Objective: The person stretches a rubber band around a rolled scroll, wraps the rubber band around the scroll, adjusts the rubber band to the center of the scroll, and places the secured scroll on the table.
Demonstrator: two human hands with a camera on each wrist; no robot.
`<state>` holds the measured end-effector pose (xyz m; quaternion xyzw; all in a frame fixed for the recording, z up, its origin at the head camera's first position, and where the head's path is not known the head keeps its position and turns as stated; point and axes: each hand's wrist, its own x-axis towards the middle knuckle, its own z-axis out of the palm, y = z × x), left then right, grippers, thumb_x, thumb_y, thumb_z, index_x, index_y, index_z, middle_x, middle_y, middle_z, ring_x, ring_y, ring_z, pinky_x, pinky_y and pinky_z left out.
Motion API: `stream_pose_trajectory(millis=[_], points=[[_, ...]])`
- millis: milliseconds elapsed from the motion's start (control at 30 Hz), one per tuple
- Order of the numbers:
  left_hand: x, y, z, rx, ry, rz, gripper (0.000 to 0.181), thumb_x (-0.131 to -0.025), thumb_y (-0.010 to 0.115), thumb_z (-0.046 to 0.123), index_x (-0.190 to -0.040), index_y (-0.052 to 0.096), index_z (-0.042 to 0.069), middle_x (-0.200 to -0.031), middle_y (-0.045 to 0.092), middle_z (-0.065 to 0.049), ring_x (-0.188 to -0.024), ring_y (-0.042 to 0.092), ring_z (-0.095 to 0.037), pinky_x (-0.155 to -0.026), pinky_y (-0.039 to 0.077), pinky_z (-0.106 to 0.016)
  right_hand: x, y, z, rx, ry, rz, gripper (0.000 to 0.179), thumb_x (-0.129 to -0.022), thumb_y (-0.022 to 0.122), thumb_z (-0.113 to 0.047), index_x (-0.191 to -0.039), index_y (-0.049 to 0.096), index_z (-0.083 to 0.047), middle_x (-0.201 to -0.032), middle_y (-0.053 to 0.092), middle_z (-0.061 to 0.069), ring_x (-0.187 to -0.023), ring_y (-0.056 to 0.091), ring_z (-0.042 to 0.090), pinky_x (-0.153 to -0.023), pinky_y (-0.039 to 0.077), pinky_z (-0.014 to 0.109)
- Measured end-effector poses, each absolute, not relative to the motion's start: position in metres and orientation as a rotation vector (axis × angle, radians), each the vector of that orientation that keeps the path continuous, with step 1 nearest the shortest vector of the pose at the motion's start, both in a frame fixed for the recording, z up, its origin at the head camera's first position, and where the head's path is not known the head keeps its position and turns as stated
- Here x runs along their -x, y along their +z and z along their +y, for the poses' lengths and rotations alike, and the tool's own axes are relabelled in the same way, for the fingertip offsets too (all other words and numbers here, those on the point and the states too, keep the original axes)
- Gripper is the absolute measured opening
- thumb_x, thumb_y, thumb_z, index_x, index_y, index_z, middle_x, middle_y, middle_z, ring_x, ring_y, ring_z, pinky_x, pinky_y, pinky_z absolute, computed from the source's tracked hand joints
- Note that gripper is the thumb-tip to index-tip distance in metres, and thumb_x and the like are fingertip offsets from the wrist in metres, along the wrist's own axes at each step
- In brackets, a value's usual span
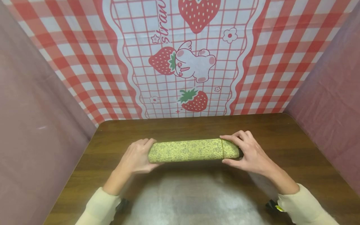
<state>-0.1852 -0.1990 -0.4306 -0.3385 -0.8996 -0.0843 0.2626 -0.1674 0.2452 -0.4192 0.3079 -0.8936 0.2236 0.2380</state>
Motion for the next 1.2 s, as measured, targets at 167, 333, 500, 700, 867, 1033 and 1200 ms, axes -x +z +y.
stream_pose_trajectory(millis=[167, 333, 500, 700, 867, 1033, 1200], points=[[0.186, -0.431, -0.199, 0.917, -0.237, -2.421, 0.082, -0.060, 0.106, 0.051, -0.118, 0.071, 0.005, -0.085, 0.073, -0.004, -0.068, 0.064, -0.017, -0.060, 0.057, -0.029, 0.165, -0.417, 0.243, -0.813, 0.541, -2.475, 0.084, -0.065, 0.103, -0.039, -0.142, 0.073, -0.023, -0.112, 0.068, 0.005, -0.101, 0.053, 0.022, -0.083, 0.043, 0.039], [0.185, -0.432, -0.199, 0.909, -0.250, -2.432, 0.082, -0.061, 0.106, 0.053, -0.118, 0.071, 0.006, -0.088, 0.075, -0.005, -0.070, 0.067, -0.019, -0.063, 0.060, -0.032, 0.164, -0.417, 0.238, -0.757, 0.426, -2.510, 0.086, -0.068, 0.101, -0.052, -0.146, 0.072, -0.031, -0.115, 0.068, 0.007, -0.100, 0.056, 0.026, -0.077, 0.040, 0.036], [0.184, -0.433, -0.199, 0.899, -0.264, -2.439, 0.081, -0.061, 0.106, 0.052, -0.118, 0.072, 0.006, -0.089, 0.076, -0.006, -0.070, 0.069, -0.019, -0.064, 0.061, -0.033, 0.165, -0.414, 0.238, -0.757, 0.340, -2.548, 0.088, -0.069, 0.099, -0.057, -0.148, 0.070, -0.031, -0.114, 0.069, 0.007, -0.101, 0.058, 0.029, -0.076, 0.038, 0.034], [0.185, -0.433, -0.197, 0.910, -0.260, -2.407, 0.082, -0.060, 0.106, 0.054, -0.118, 0.072, 0.007, -0.087, 0.074, -0.004, -0.069, 0.066, -0.018, -0.062, 0.059, -0.031, 0.170, -0.403, 0.243, -0.870, 0.344, -2.610, 0.087, -0.071, 0.100, -0.053, -0.146, 0.069, -0.023, -0.124, 0.074, 0.005, -0.114, 0.063, 0.029, -0.084, 0.048, 0.046], [0.185, -0.434, -0.197, 0.920, -0.212, -2.376, 0.084, -0.057, 0.107, 0.053, -0.117, 0.071, 0.006, -0.084, 0.074, -0.004, -0.067, 0.064, -0.017, -0.059, 0.055, -0.028, 0.176, -0.403, 0.249, -0.959, 0.502, -2.628, 0.081, -0.073, 0.103, -0.045, -0.144, 0.068, -0.024, -0.125, 0.075, -0.004, -0.108, 0.068, 0.013, -0.081, 0.057, 0.038], [0.185, -0.435, -0.197, 0.920, -0.185, -2.373, 0.085, -0.056, 0.108, 0.052, -0.117, 0.070, 0.007, -0.084, 0.073, -0.004, -0.067, 0.063, -0.016, -0.059, 0.055, -0.027, 0.179, -0.412, 0.250, -0.981, 0.561, -2.536, 0.077, -0.073, 0.103, -0.042, -0.142, 0.072, -0.028, -0.120, 0.074, -0.008, -0.106, 0.064, 0.008, -0.075, 0.055, 0.031], [0.186, -0.435, -0.195, 0.926, -0.189, -2.377, 0.083, -0.057, 0.107, 0.050, -0.118, 0.071, 0.007, -0.084, 0.072, -0.004, -0.068, 0.063, -0.016, -0.059, 0.055, -0.027, 0.177, -0.415, 0.249, -0.976, 0.565, -2.459, 0.077, -0.074, 0.101, -0.046, -0.144, 0.075, -0.030, -0.114, 0.072, -0.009, -0.101, 0.057, 0.006, -0.071, 0.049, 0.027]])
